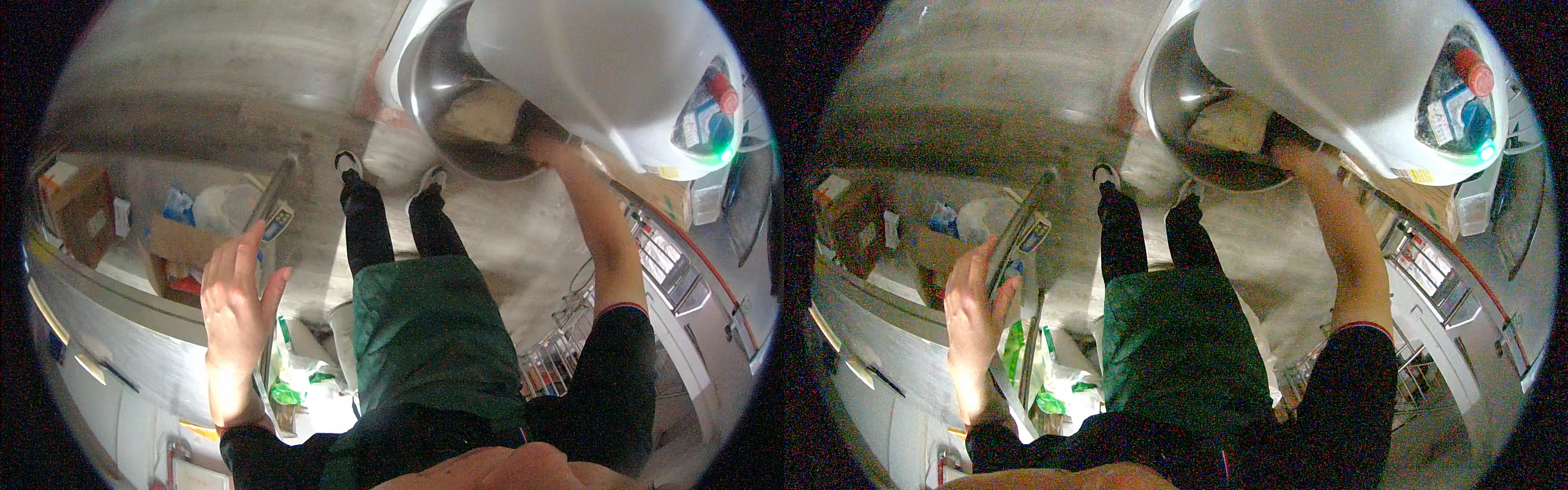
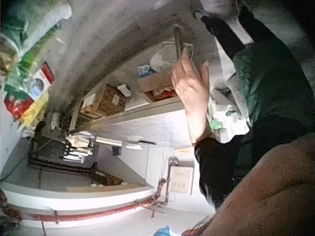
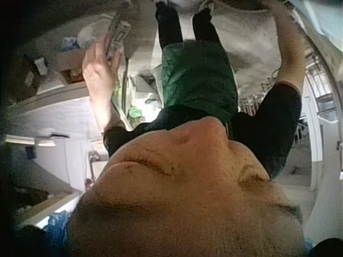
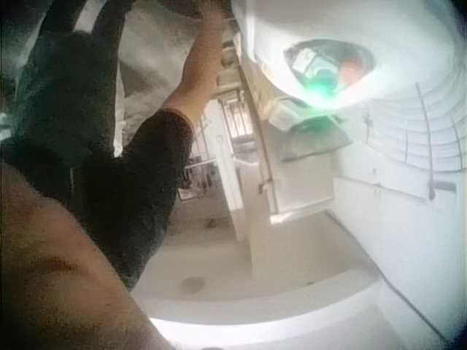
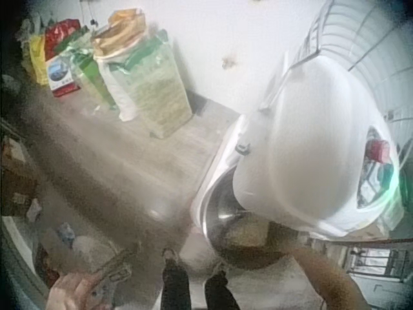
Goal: The person operates a stand mixer, then removes a metal bowl and pours its contents into the mixer. They continue to scrape and mix the dough inside the mixer bowl by hand.
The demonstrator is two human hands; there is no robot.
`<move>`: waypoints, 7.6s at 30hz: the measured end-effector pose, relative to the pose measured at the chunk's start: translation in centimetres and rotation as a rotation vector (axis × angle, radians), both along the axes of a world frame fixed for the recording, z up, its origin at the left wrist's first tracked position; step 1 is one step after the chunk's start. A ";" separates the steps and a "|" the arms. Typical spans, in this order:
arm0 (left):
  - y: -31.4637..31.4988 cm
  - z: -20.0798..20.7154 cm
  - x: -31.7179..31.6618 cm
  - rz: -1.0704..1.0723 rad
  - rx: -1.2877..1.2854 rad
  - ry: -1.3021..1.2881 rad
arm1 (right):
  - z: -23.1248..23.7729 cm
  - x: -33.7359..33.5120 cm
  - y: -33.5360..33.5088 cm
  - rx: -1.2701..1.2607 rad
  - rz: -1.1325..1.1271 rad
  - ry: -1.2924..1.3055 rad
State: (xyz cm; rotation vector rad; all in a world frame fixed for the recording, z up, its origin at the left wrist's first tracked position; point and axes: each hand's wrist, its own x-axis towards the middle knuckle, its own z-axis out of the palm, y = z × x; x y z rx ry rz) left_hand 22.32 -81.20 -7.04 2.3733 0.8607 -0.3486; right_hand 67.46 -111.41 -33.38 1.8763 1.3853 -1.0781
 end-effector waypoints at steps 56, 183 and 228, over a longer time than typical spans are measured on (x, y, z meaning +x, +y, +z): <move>-22.1 -7.1 12.1 0.160 -0.725 -0.236 | 16.7 -16.0 -8.7 0.493 -0.743 0.127; -21.6 -7.9 19.6 1.129 -1.288 -0.432 | 31.5 -14.0 -12.4 0.776 -0.498 0.103; -7.1 1.8 -41.2 1.966 -0.493 -1.415 | 22.3 -21.3 -2.6 0.878 -0.799 0.798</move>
